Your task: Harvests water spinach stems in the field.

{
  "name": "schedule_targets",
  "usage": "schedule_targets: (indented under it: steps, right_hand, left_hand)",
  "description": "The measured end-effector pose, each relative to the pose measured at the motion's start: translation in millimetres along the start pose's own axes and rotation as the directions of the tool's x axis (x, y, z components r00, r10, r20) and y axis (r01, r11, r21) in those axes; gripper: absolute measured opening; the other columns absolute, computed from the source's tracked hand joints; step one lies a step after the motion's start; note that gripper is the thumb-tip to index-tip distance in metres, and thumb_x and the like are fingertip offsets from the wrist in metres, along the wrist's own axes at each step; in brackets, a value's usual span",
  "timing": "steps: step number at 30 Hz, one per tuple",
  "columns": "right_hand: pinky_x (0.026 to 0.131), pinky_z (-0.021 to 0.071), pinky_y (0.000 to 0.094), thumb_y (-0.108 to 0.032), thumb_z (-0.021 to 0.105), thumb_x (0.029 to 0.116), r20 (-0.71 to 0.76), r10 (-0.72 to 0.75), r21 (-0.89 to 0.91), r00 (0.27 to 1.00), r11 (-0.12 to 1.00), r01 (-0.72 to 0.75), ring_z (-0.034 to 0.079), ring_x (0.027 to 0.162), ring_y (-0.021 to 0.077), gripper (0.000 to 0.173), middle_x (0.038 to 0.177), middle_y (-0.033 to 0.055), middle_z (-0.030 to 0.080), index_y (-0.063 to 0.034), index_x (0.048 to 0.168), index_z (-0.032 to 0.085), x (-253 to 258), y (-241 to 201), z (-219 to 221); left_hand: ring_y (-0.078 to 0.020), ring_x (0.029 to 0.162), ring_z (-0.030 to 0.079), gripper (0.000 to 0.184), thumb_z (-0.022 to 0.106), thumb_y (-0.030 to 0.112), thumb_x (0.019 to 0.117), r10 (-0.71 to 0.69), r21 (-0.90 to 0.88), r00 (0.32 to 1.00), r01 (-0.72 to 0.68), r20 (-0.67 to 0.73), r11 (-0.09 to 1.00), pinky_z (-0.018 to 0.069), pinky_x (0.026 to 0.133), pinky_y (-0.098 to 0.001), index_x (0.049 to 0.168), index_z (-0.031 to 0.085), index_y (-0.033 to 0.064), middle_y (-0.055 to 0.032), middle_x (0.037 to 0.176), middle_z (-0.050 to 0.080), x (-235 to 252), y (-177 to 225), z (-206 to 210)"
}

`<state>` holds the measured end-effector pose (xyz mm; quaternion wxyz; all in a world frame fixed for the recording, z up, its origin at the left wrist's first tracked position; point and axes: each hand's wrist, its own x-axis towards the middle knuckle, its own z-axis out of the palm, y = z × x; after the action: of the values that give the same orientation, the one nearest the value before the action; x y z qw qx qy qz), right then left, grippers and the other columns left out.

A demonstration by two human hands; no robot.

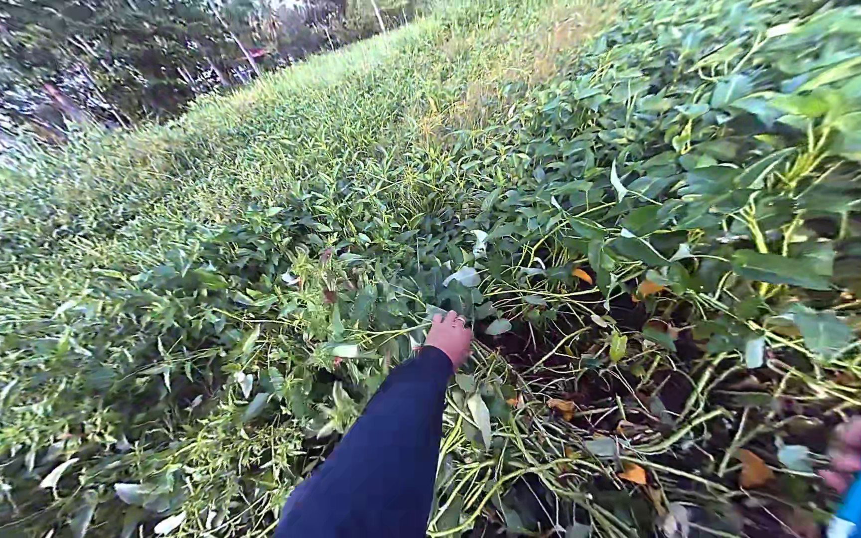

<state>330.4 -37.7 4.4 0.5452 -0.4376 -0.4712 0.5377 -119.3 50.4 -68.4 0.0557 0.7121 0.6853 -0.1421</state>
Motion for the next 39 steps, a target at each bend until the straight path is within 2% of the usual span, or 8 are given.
schedule_targets:
  steps: [2, 7, 20, 23, 26, 29, 35, 39]
  right_hand:
    - [0.068, 0.0624, 0.0328, -0.008, 0.043, 0.1023, -0.032, 0.038, -0.001, 0.999, 0.999, -0.038, 0.065, 0.072, 0.0115, 0.037, 0.089, -0.0017, 0.058, -0.0087, 0.139, 0.041, 1.4, 5.8, 5.9]
    - [0.06, 0.0635, 0.0355, -0.018, 0.043, 0.1052, 0.005, 0.046, 0.015, 0.999, 0.999, -0.046, 0.067, 0.067, 0.0165, 0.03, 0.084, 0.0029, 0.062, -0.0094, 0.132, 0.052, -1.0, 9.2, 29.1]
    - [0.056, 0.0633, 0.0375, -0.018, 0.044, 0.1018, 0.127, 0.126, 0.124, 0.984, 0.982, -0.142, 0.069, 0.064, 0.0197, 0.028, 0.084, 0.0077, 0.066, -0.0065, 0.123, 0.059, 25.4, 33.6, 16.8]
    - [0.058, 0.0633, 0.0353, -0.022, 0.049, 0.1011, 0.23, 0.153, 0.149, 0.961, 0.97, -0.19, 0.069, 0.065, 0.0209, 0.025, 0.086, 0.0092, 0.068, -0.0063, 0.117, 0.061, 38.2, 41.0, 45.3]
    - [0.055, 0.0602, 0.0291, -0.031, 0.053, 0.1011, 0.37, 0.181, 0.115, 0.911, 0.964, -0.238, 0.067, 0.061, 0.016, 0.026, 0.082, 0.0056, 0.069, -0.0086, 0.109, 0.064, 47.1, 38.3, 71.3]
    - [0.057, 0.06, 0.0299, -0.03, 0.055, 0.0993, 0.47, 0.218, 0.066, 0.855, 0.958, -0.28, 0.067, 0.063, 0.0157, 0.025, 0.082, 0.0049, 0.069, -0.0078, 0.103, 0.065, 60.0, 30.0, 76.0]
    - [0.06, 0.0597, 0.0276, -0.013, 0.053, 0.1036, 0.516, 0.217, 0.02, 0.829, 0.964, -0.265, 0.068, 0.069, 0.0129, 0.018, 0.095, 0.0048, 0.07, -0.0031, 0.117, 0.061, 88.7, -4.7, 78.4]
    - [0.051, 0.0498, 0.0217, -0.02, 0.066, 0.0898, 0.609, 0.064, 0.038, 0.791, 0.993, -0.109, 0.059, 0.058, 0.0079, 0.011, 0.082, 0.0001, 0.069, -0.0103, 0.095, 0.067, 97.6, -42.5, 142.9]
  left_hand:
    - [-0.0363, 0.13, 0.055, 0.027, 0.067, 0.03, 0.0983, 0.055, -0.023, 0.993, -0.058, -0.101, 0.998, 0.0419, 0.108, -0.0583, 0.113, 0.075, 0.0086, -0.0153, 0.131, 0.065, -16.6, 19.7, 7.8]
    - [-0.0447, 0.125, 0.059, 0.045, 0.068, 0.03, 0.0939, -0.368, -0.131, 0.854, 0.439, 0.367, 0.889, 0.0474, 0.099, -0.0681, 0.128, 0.065, 0.001, -0.0257, 0.133, 0.062, -35.8, 58.2, 20.3]
    - [-0.028, 0.109, 0.066, 0.031, 0.068, 0.022, 0.0985, -0.339, -0.609, 0.87, 0.492, 0.357, 0.622, 0.0505, 0.1, -0.05, 0.121, 0.067, 0.0004, -0.0186, 0.118, 0.068, -133.2, -45.5, -64.6]
    - [-0.0183, 0.08, 0.066, 0.029, 0.06, 0.026, 0.1048, -0.41, -0.741, 0.841, 0.519, 0.354, 0.426, 0.0573, 0.074, -0.037, 0.118, 0.065, 0.0015, -0.0116, 0.1, 0.068, -139.7, -38.9, -93.1]
    - [-0.0189, 0.074, 0.066, 0.026, 0.05, 0.023, 0.109, -0.549, -0.853, 0.787, 0.466, 0.281, 0.233, 0.0571, 0.067, -0.0351, 0.116, 0.063, 0.0012, -0.0101, 0.097, 0.068, -150.4, -33.4, -130.6]
    - [-0.0206, 0.073, 0.069, 0.03, 0.047, 0.026, 0.11, -0.757, -0.92, 0.647, 0.344, 0.089, 0.187, 0.0579, 0.065, -0.0373, 0.116, 0.063, 0.0015, -0.0109, 0.094, 0.073, -181.1, -59.1, -175.0]
    - [-0.0148, 0.065, 0.066, 0.029, 0.05, 0.031, 0.1089, -0.962, -0.958, 0.13, 0.127, -0.24, 0.256, 0.0564, 0.058, -0.032, 0.116, 0.063, 0.0051, -0.0068, 0.089, 0.071, -281.8, -101.5, -277.3]
    - [-0.0108, 0.058, 0.064, 0.026, 0.05, 0.028, 0.1093, -0.952, -0.956, 0.103, 0.033, -0.287, 0.292, 0.0557, 0.052, -0.0264, 0.113, 0.063, 0.0062, -0.0032, 0.08, 0.069, -312.5, -73.6, -325.6]
